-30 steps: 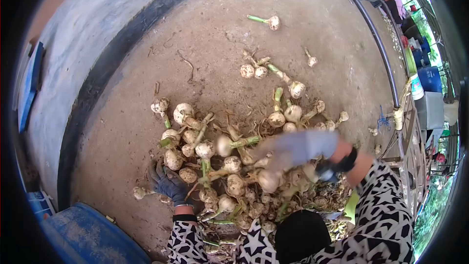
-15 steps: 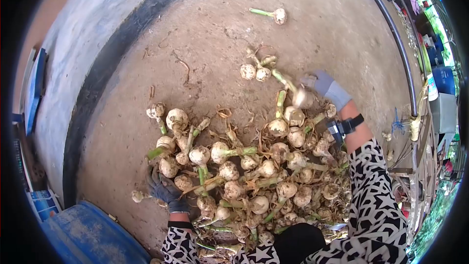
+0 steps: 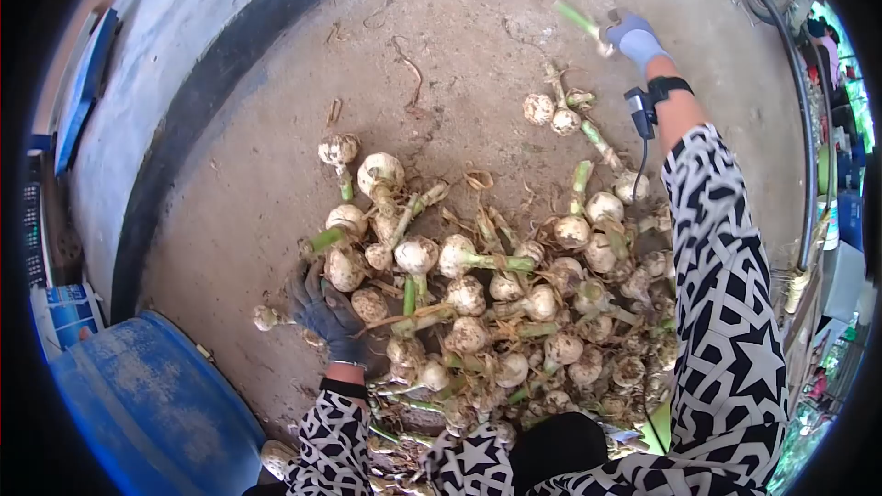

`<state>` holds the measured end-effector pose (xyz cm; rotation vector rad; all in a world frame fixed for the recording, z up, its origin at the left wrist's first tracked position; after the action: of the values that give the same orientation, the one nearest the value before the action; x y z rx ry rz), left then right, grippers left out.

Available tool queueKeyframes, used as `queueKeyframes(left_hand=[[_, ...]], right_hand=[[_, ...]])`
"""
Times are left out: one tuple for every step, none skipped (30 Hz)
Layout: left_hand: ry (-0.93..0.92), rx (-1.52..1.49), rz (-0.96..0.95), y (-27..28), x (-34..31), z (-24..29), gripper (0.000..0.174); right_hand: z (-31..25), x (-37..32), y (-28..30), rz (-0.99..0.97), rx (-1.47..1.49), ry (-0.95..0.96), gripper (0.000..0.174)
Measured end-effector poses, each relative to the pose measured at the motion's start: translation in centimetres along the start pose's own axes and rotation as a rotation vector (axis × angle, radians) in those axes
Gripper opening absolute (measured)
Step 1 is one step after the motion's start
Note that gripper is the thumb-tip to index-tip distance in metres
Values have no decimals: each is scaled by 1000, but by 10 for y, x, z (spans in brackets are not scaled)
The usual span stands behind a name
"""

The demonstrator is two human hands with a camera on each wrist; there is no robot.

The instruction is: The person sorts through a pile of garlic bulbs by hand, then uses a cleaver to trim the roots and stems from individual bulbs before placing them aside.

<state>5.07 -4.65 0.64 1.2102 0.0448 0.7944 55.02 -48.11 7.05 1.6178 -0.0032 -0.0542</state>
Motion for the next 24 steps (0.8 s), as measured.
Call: queueKeyframes(left_hand=[[14,-22,10,0,2,0,27],[-18,9,22,-2,2,-4,26],[-10,6,24,-2,0,-3,26],[-11,53,31,-1,-1,-1,26],[-19,100,41,-1,0,-1,25],[-49,58,69,-3,0,-5,25],[-48,63,74,-2,3,-6,25],[-60,52,77,-2,4,-5,25],[-66,38,70,-1,2,-4,25],[-45,42,47,-4,-1,-9,26],[-32,39,46,-4,0,-7,26],[-53,52,64,-1,1,-3,26],[-76,68,78,2,2,1,26],[-49,38,63,-1,0,-4,29],[-42,39,64,-3,-1,-5,29],[-28,69,61,-5,-3,-6,30],[-9,104,62,-7,-4,-7,31],[-13,99,69,-7,-6,-8,33],[-13,110,62,-5,-5,-7,32],[2,126,53,-4,-4,-8,31],[17,136,45,-6,-5,-9,30],[20,126,51,-7,-5,-9,30],[15,92,63,-6,-5,-9,30],[8,63,73,-5,-6,-10,31]], right_hand=[[-5,-14,15,-139,82,-20,61],[-14,-27,26,-276,170,-38,61],[-20,-38,24,-425,262,-58,62],[-10,-24,25,-168,138,44,73],[-4,-18,3,-166,141,41,73],[-3,-8,-22,-75,105,135,76],[-8,-5,-44,15,66,231,79],[-22,-18,-73,-59,228,300,76],[-44,-46,-92,-141,385,366,72],[-73,-103,-60,-440,550,164,64],[-105,-170,-20,-691,653,-90,57],[-120,-209,-14,-680,523,104,52],[-128,-240,-8,-666,392,293,47],[-121,-264,-32,-712,384,363,49],[-133,-307,-9,-928,386,412,52],[-123,-340,-16,-969,408,323,55],[-119,-364,-9,-650,320,559,57],[-120,-394,7,-616,299,650,58],[-123,-425,25,-680,179,762,62],[-129,-451,51,-561,166,828,62],[-132,-458,65,-562,162,827,62],[-130,-470,65,-870,150,792,61],[-128,-483,69,-1178,136,742,59],[-142,-474,85,-1218,81,761,56]])
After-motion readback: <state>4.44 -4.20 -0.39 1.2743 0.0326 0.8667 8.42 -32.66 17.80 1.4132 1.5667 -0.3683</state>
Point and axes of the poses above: each hand's wrist, its own x-axis towards the middle knuckle, its own y-axis out of the back of the hand, z = x × y, the point moved 6 cm from there along x, towards the middle knuckle, and after that the axes turned 4 degrees about z, right-handed, at the moved point
